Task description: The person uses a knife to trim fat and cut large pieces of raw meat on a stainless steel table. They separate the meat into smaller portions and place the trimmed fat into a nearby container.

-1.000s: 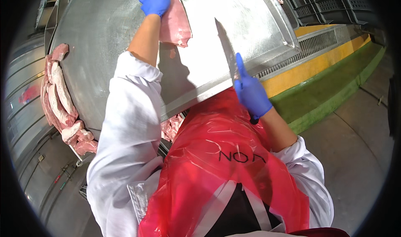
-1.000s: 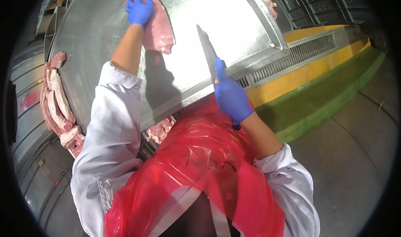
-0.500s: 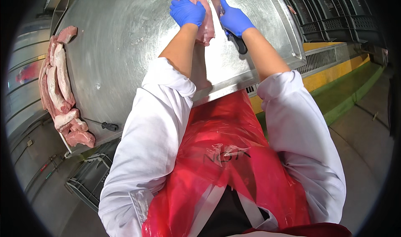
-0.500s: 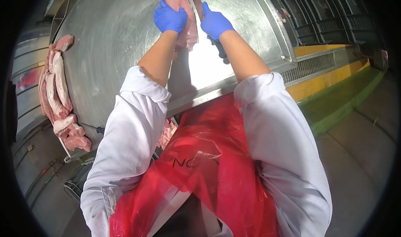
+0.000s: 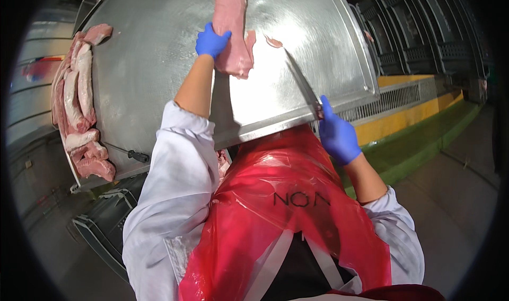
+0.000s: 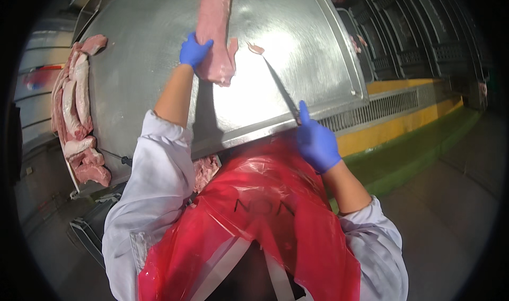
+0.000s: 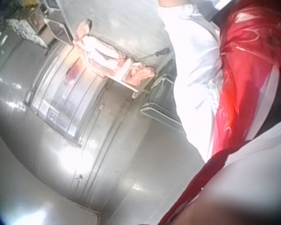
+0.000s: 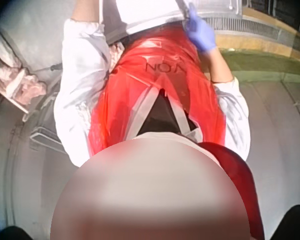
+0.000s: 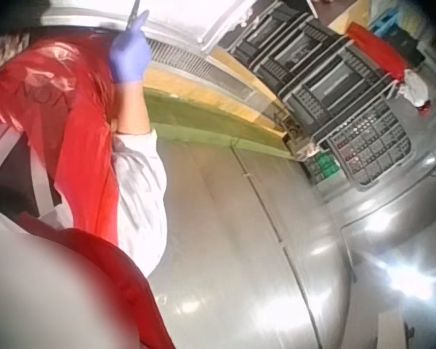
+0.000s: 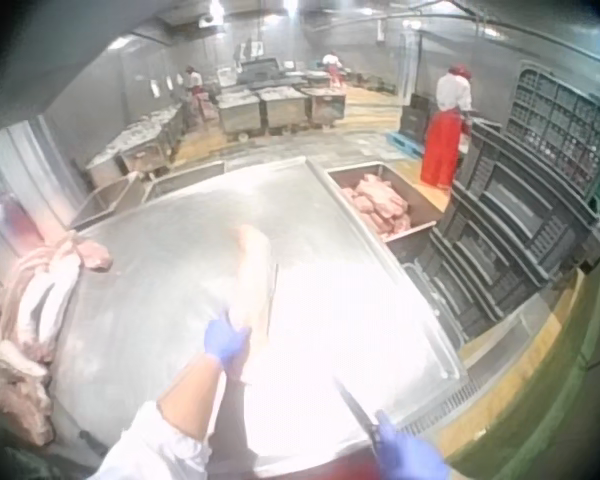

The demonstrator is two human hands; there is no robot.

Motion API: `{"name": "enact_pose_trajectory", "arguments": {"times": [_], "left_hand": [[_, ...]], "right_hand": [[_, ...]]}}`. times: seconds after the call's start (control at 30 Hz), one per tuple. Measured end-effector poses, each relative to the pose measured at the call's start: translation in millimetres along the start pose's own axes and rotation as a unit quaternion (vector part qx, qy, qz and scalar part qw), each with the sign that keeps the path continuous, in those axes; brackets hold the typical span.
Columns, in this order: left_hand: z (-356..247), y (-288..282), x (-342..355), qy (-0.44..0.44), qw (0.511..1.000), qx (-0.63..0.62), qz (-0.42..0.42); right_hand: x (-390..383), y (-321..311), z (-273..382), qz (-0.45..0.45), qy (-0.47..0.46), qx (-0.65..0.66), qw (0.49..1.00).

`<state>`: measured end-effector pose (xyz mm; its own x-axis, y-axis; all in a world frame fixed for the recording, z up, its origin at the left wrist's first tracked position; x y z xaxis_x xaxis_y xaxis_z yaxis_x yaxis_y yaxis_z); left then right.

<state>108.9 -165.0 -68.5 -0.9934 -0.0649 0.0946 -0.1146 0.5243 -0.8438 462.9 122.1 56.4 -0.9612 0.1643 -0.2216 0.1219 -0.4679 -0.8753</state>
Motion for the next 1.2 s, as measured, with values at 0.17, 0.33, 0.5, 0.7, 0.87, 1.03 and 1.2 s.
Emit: {"name": "enact_pose_trajectory", "arguments": {"times": [0.17,0.33,0.5,0.7,0.87,1.03,1.2], "left_hand": [[-19.9,-2.9,-38.1,0.085,0.991,0.052,-0.087],[1.3,15.7,-60.3,0.061,0.990,0.038,-0.124],[-5.4,21.7,-61.1,0.036,0.987,0.070,-0.139],[-17.1,-10.5,-20.4,0.068,0.975,0.201,-0.068],[-90.2,104.1,-129.7,0.090,0.982,-0.094,0.137],[-79.7,88.3,-128.6,0.336,0.935,-0.102,-0.058],[99.8,-54.7,-225.1,0.148,0.985,-0.043,-0.079]], "right_hand": [[74.6,-23.5,-1.2,0.015,0.013,0.103,0.994],[159.4,59.4,51.7,0.156,0.070,0.445,0.879],[137.1,120.4,43.5,0.074,-0.106,0.103,0.986],[73.2,-25.6,-47.9,0.289,-0.104,0.041,0.951],[76.0,-84.7,-113.5,0.119,0.019,0.202,0.972],[106.1,-86.0,-146.4,0.056,0.070,0.305,0.948],[117.6,-93.0,-138.8,0.064,0.017,0.288,0.955]]}}
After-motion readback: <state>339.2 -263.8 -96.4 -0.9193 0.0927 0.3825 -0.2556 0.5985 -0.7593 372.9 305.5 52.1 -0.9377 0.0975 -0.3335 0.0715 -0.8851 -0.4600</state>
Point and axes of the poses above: each hand's wrist, its own x-axis towards the middle knuckle, its own y-axis out of the palm, z = x × y, the point moved 1 cm from there along x, towards the middle knuckle, and after that the axes turned 11 degrees about -z, right-handed, at the moved point
